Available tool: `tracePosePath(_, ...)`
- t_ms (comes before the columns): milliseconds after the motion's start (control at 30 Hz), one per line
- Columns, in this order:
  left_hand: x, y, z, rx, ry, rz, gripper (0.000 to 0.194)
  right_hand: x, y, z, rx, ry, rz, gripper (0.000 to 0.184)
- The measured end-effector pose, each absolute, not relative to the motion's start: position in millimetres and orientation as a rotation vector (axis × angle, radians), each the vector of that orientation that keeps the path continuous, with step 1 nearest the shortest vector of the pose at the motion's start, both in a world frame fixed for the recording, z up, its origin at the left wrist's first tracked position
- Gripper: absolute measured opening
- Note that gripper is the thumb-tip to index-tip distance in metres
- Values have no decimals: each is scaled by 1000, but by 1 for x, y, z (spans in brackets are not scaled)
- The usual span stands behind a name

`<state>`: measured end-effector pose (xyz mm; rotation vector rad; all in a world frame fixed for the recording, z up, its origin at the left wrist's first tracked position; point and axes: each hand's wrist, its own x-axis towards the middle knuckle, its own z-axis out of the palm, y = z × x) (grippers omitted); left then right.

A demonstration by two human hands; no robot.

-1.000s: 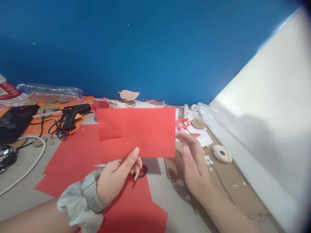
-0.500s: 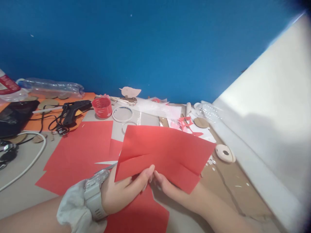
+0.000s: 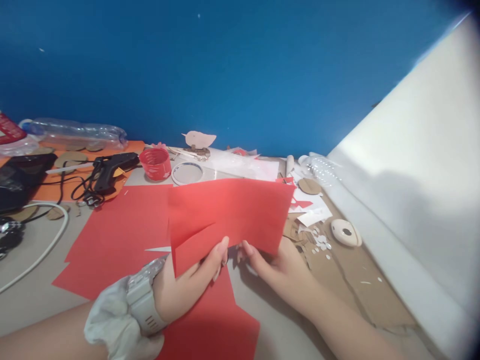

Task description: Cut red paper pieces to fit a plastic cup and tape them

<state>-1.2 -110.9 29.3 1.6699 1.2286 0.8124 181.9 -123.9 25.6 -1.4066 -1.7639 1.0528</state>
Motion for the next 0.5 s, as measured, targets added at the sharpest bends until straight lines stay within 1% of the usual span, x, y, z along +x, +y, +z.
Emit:
tracePosePath(67, 2, -110, 31, 1658, 1244, 833, 35, 183, -122, 25, -1419, -1775, 1022, 21)
tracePosePath(200, 5, -110, 21, 1648, 1300, 916, 31, 184, -121, 21, -1492, -1782, 937, 24)
tracePosePath(300, 4, -110, 17, 1684, 1321, 913, 29, 185, -121, 18, -1524, -1743, 887, 22)
tracePosePath(400, 3, -109, 20, 1694, 1370, 906, 30, 186, -121, 18, -1509, -1697, 913, 19)
tracePosePath(500, 3, -109, 24, 1730, 1378, 893, 31, 187, -121, 20, -1528, -1658, 950, 21)
